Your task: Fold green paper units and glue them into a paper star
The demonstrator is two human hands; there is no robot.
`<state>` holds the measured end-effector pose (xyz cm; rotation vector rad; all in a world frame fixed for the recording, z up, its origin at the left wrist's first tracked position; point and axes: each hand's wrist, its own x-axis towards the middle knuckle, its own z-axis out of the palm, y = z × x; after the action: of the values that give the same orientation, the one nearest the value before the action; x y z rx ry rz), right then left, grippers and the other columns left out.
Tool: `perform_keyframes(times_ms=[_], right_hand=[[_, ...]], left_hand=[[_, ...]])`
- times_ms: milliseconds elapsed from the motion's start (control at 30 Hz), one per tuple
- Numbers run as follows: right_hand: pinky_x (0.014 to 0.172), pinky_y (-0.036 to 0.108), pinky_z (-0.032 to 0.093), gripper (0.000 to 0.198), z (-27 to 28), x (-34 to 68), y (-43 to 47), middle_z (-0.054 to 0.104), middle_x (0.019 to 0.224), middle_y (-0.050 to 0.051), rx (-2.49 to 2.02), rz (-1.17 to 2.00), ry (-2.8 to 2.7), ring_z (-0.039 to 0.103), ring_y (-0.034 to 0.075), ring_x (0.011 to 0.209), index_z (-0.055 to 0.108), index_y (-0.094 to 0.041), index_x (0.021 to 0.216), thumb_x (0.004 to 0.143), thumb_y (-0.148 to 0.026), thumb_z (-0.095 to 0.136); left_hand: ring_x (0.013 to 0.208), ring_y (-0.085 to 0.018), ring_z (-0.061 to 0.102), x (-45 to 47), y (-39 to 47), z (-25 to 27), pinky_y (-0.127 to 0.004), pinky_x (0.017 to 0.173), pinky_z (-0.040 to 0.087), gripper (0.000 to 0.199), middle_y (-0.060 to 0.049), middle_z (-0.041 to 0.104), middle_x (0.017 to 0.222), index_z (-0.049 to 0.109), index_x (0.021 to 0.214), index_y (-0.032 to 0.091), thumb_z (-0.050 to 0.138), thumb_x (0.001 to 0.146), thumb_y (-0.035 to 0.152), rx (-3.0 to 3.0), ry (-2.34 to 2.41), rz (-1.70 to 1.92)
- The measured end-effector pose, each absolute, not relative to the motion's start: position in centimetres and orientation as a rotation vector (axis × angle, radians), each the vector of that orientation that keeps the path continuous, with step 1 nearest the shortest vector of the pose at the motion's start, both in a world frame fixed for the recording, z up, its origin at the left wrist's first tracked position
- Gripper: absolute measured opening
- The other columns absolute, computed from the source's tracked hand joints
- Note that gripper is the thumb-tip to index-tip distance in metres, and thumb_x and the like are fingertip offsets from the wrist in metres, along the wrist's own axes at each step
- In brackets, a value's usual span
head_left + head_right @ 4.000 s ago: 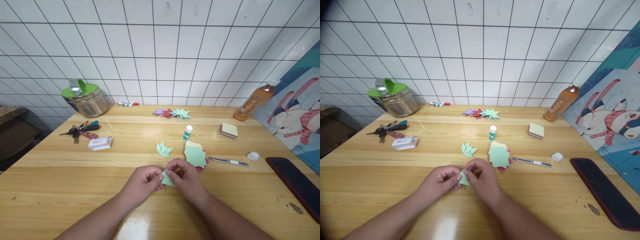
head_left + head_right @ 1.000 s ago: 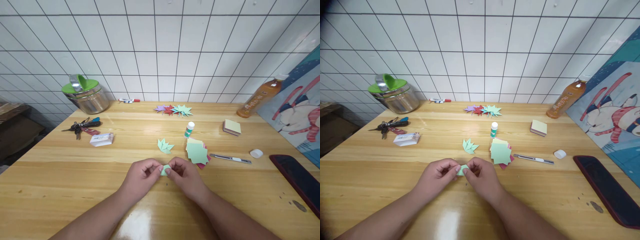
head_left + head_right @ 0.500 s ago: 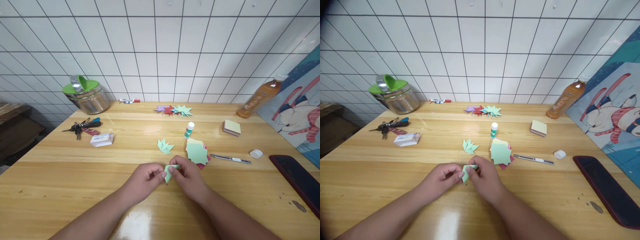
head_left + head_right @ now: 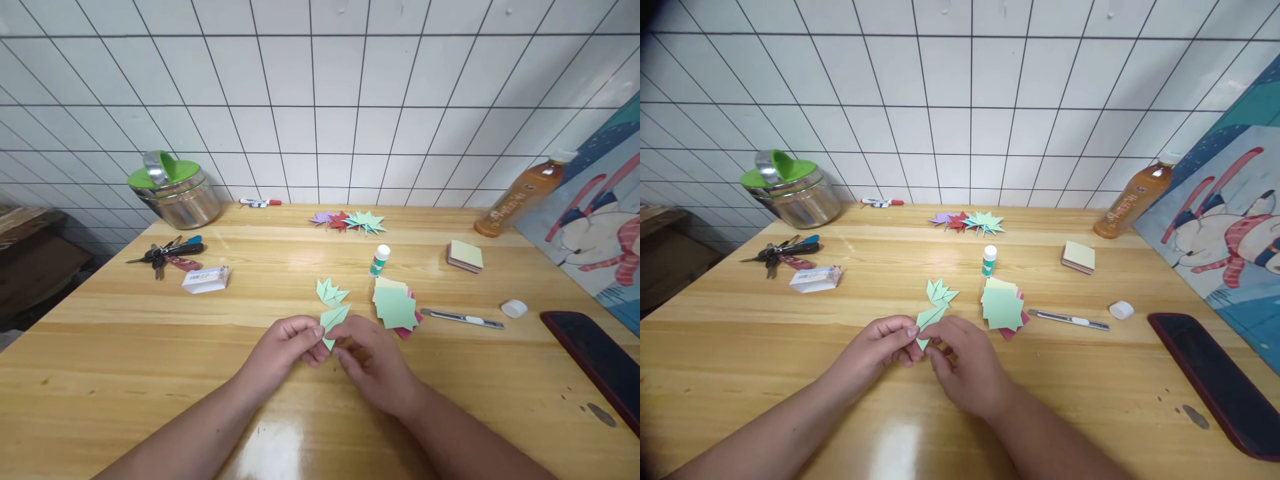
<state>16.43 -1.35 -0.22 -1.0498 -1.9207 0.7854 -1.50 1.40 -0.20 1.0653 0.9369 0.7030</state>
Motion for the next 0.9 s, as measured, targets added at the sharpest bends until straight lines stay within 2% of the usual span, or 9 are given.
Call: perform_keyframes(times_ms=[167, 300, 533, 700, 900], right_hand=[[0.066, 0.025, 0.045, 0.013, -0.2, 16.6, -1.0, 0.060, 0.078, 0.002, -1.041, 0.715, -1.943, 0.055, 0.013, 0.074, 0.060, -0.022, 0.086, 0.081, -0.013, 0.051], [0.060, 0.023, 0.043, 0.011, 0.1, 16.6, -1.2, 0.057, 0.073, 0.001, -1.051, 0.725, -1.922, 0.053, 0.012, 0.068, 0.061, -0.021, 0.080, 0.081, -0.014, 0.052], [0.053, 0.020, 0.044, 0.004, 0.0, 16.0, -1.5, 0.057, 0.074, 0.002, -1.108, 0.987, -1.633, 0.055, 0.012, 0.068, 0.058, -0.019, 0.076, 0.079, -0.018, 0.056], [0.051, 0.023, 0.048, 0.011, -0.6, 15.5, -1.4, 0.055, 0.067, -0.001, -1.141, 1.308, -1.269, 0.054, 0.012, 0.062, 0.053, -0.019, 0.073, 0.077, -0.028, 0.059], [0.050, 0.023, 0.045, 0.015, -0.7, 15.2, -1.3, 0.053, 0.065, -0.001, -1.221, 1.267, -1.239, 0.051, 0.011, 0.058, 0.050, -0.018, 0.066, 0.074, -0.025, 0.061]], left_hand=[[0.063, -0.012, 0.058, -1.3, 1.5, 0.0, -0.021, 0.061, 0.045, 0.021, -0.002, 0.063, 0.065, 0.063, 0.074, 0.014, 0.061, 0.078, 0.034, 1.150, 0.939, 0.714], [0.065, -0.012, 0.058, -1.3, 1.4, 0.2, -0.022, 0.063, 0.046, 0.019, -0.001, 0.063, 0.067, 0.060, 0.076, 0.014, 0.061, 0.078, 0.034, 1.156, 0.901, 0.697], [0.060, -0.010, 0.053, -1.1, 1.1, 0.3, -0.021, 0.061, 0.042, 0.020, 0.001, 0.060, 0.064, 0.056, 0.070, 0.014, 0.061, 0.078, 0.032, 1.225, 0.916, 0.750], [0.061, -0.010, 0.049, -0.9, 0.7, 0.4, -0.020, 0.058, 0.039, 0.018, 0.000, 0.058, 0.064, 0.060, 0.069, 0.013, 0.060, 0.078, 0.029, 1.440, 1.019, 0.793], [0.059, -0.009, 0.049, -0.7, 0.7, 0.3, -0.019, 0.057, 0.039, 0.017, 0.002, 0.057, 0.062, 0.058, 0.068, 0.014, 0.059, 0.078, 0.027, 1.394, 0.993, 0.750]])
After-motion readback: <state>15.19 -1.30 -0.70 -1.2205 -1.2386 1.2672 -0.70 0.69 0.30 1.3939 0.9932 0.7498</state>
